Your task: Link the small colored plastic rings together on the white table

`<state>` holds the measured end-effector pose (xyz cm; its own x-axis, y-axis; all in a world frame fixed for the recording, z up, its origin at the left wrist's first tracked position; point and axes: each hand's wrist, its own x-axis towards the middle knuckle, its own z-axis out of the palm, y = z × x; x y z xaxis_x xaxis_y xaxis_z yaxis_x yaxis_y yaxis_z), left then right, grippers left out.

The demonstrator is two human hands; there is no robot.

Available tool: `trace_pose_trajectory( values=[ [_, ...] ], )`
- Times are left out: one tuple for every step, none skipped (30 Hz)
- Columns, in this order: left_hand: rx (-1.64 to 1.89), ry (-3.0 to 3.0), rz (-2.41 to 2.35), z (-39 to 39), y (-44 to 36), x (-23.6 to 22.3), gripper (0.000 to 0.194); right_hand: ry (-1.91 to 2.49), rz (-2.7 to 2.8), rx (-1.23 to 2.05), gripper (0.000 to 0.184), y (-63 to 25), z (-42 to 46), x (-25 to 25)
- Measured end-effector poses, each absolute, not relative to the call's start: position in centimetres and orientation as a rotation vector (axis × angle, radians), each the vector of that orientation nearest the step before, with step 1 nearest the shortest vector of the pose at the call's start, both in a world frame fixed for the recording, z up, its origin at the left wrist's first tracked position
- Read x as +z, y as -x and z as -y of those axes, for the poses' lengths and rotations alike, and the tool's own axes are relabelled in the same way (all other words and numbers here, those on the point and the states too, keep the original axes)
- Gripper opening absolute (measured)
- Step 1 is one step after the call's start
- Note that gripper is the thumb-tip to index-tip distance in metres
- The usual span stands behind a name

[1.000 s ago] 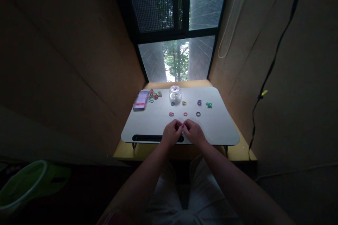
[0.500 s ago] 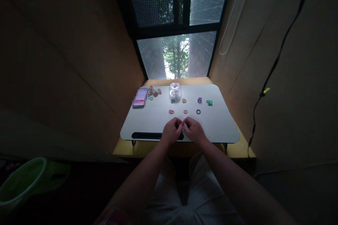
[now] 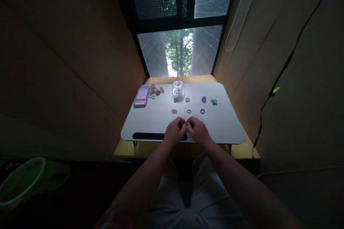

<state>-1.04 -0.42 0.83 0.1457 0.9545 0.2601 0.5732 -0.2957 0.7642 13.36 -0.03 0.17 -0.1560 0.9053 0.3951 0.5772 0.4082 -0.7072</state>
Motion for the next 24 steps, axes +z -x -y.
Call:
trace_pose_trajectory(
  values=[
    [1.016, -1.923, -1.450, 0.32, 1.06, 0.85, 0.010, 1.275, 1.843, 0.505, 0.011, -13.34, 0.00, 0.19],
    [1.016, -1.908, -1.446, 0.22, 1.09, 0.85, 0.010, 1.277, 1.840, 0.506, 0.011, -13.32, -0.03, 0.20],
    [1.017, -1.894, -1.444, 0.13, 1.11, 0.84, 0.011, 1.278, 1.836, 0.507, 0.011, -13.31, -0.05, 0.21],
    [1.020, -1.880, -1.443, 0.06, 1.13, 0.81, 0.011, 1.279, 1.835, 0.510, 0.011, -13.29, -0.06, 0.21],
    [1.023, -1.869, -1.442, 0.00, 1.15, 0.78, 0.011, 1.280, 1.835, 0.513, 0.011, -13.28, -0.08, 0.21],
    [1.027, -1.861, -1.439, -0.04, 1.17, 0.73, 0.011, 1.282, 1.837, 0.517, 0.011, -13.27, -0.09, 0.20],
    [1.031, -1.855, -1.437, -0.06, 1.19, 0.69, 0.011, 1.282, 1.839, 0.520, 0.011, -13.26, -0.09, 0.18],
    [1.037, -1.852, -1.433, -0.06, 1.21, 0.65, 0.011, 1.280, 1.841, 0.522, 0.011, -13.25, -0.10, 0.15],
    [1.043, -1.852, -1.429, -0.05, 1.23, 0.62, 0.011, 1.277, 1.844, 0.523, 0.011, -13.25, -0.10, 0.13],
    [1.049, -1.852, -1.426, -0.04, 1.25, 0.59, 0.011, 1.274, 1.847, 0.523, 0.011, -13.24, -0.11, 0.10],
    [1.053, -1.852, -1.423, -0.02, 1.28, 0.58, 0.011, 1.275, 1.849, 0.522, 0.011, -13.23, -0.11, 0.07],
    [1.054, -1.851, -1.421, -0.01, 1.30, 0.57, 0.011, 1.277, 1.852, 0.520, 0.011, -13.22, -0.12, 0.04],
    [1.054, -1.851, -1.420, 0.00, 1.32, 0.57, 0.012, 1.281, 1.856, 0.517, 0.011, -13.21, -0.13, 0.02],
    [1.053, -1.849, -1.421, 0.01, 1.34, 0.57, 0.012, 1.287, 1.859, 0.513, 0.012, -13.20, -0.13, 0.00],
    [1.053, -1.848, -1.423, 0.03, 1.36, 0.58, 0.012, 1.290, 1.863, 0.507, 0.012, -13.20, -0.13, -0.02],
    [1.055, -1.846, -1.425, 0.05, 1.37, 0.58, 0.011, 1.292, 1.866, 0.501, 0.012, -13.19, -0.12, -0.03],
    [1.060, -1.844, -1.426, 0.07, 1.38, 0.59, 0.011, 1.292, 1.868, 0.496, 0.012, -13.19, -0.10, -0.04],
    [1.064, -1.842, -1.425, 0.11, 1.39, 0.59, 0.011, 1.290, 1.867, 0.494, 0.012, -13.19, -0.07, -0.04],
    [1.067, -1.842, -1.422, 0.16, 1.40, 0.60, 0.011, 1.290, 1.865, 0.495, 0.012, -13.20, -0.02, -0.04],
    [1.067, -1.846, -1.417, 0.21, 1.40, 0.61, 0.010, 1.290, 1.864, 0.498, 0.012, -13.22, 0.04, -0.03],
    [1.065, -1.850, -1.414, 0.28, 1.39, 0.62, 0.011, 1.291, 1.862, 0.503, 0.012, -13.24, 0.12, -0.02],
    [1.062, -1.854, -1.414, 0.35, 1.37, 0.63, 0.011, 1.291, 1.862, 0.509, 0.012, -13.27, 0.19, 0.00],
    [1.056, -1.858, -1.418, 0.42, 1.34, 0.66, 0.012, 1.289, 1.865, 0.515, 0.011, -13.31, 0.27, 0.02],
    [1.051, -1.860, -1.427, 0.49, 1.30, 0.69, 0.013, 1.286, 1.866, 0.519, 0.011, -13.35, 0.34, 0.04]
  ],
)
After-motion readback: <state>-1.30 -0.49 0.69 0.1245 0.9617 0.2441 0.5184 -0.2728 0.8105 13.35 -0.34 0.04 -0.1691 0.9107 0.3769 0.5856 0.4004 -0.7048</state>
